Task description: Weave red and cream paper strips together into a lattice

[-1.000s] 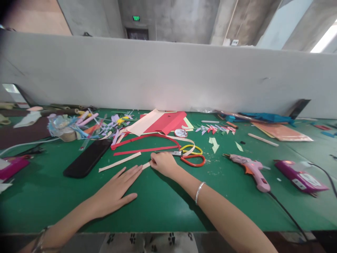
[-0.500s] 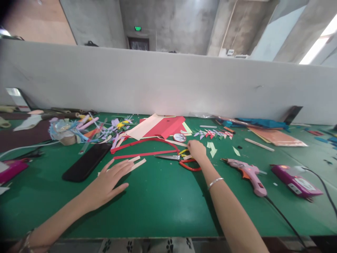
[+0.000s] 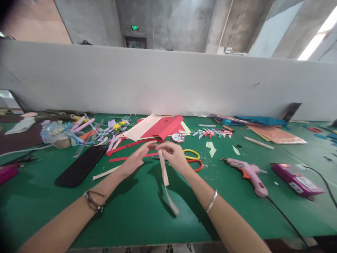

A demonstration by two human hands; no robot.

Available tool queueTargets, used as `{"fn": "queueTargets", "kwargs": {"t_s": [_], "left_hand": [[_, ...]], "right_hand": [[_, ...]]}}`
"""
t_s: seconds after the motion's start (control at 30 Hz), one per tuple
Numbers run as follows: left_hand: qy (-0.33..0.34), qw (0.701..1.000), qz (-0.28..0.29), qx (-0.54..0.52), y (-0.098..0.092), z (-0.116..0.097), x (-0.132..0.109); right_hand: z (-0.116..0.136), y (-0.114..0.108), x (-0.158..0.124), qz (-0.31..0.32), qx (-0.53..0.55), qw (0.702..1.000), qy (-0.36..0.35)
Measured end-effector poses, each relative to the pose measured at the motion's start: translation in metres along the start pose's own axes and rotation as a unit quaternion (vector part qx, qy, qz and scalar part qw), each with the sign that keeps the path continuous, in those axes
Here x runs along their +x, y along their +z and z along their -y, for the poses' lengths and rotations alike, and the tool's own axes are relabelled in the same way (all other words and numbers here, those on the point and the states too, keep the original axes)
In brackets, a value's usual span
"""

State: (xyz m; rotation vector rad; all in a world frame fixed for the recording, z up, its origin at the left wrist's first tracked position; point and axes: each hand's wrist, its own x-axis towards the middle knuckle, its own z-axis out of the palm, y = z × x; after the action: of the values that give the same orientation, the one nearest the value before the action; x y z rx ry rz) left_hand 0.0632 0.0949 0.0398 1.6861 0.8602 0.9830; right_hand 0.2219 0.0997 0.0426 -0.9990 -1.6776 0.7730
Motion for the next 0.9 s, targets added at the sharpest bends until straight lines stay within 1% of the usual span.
{"fn": "queueTargets", "kwargs": {"t_s": [0.03,0.07,0.1,0.13,0.2,0.27,0.33,0.47,0.53,0.6,0.73,0.8,0.9], "left_hand": [[-0.008,0.998,0.003,-0.059,0.007,0.006,0.001],[-0.016,0.993,0.019,-0.12,0.013,0.01,0.001],[-0.04,0.983,0.027,-0.177,0.018,0.014,0.0],[-0.076,0.974,0.031,-0.213,0.022,0.016,-0.003],[-0.132,0.961,0.022,-0.244,0.025,0.017,-0.009],[-0.157,0.958,0.008,-0.241,0.024,0.015,-0.013],[-0.161,0.96,0.001,-0.231,0.021,0.012,-0.015],[-0.163,0.964,-0.015,-0.208,0.017,0.011,-0.013],[-0.165,0.966,-0.025,-0.198,0.016,0.012,-0.013],[-0.17,0.967,-0.032,-0.189,0.015,0.014,-0.013],[-0.174,0.971,-0.046,-0.16,0.014,0.014,-0.013],[-0.172,0.973,-0.053,-0.147,0.014,0.014,-0.013],[-0.171,0.974,-0.06,-0.134,0.014,0.016,-0.013]], "right_hand": [[-0.002,0.004,-0.002,-0.007,0.015,1.0,0.021],[-0.003,0.007,-0.004,-0.011,0.026,0.999,0.042],[-0.003,0.01,-0.005,-0.01,0.038,0.997,0.062],[-0.003,0.012,-0.006,-0.006,0.054,0.996,0.078],[-0.002,0.014,-0.007,0.005,0.093,0.991,0.1],[0.0,0.015,-0.008,0.007,0.125,0.986,0.109],[0.001,0.015,-0.008,0.004,0.133,0.985,0.111],[-0.002,0.016,-0.009,0.035,0.08,0.991,0.1],[-0.004,0.017,-0.009,0.047,0.069,0.992,0.095],[-0.006,0.019,-0.009,0.051,0.099,0.988,0.109],[-0.007,0.019,-0.008,0.06,0.177,0.97,0.155],[-0.005,0.019,-0.009,0.068,0.18,0.967,0.168],[-0.003,0.022,-0.011,0.095,0.149,0.966,0.191]]}}
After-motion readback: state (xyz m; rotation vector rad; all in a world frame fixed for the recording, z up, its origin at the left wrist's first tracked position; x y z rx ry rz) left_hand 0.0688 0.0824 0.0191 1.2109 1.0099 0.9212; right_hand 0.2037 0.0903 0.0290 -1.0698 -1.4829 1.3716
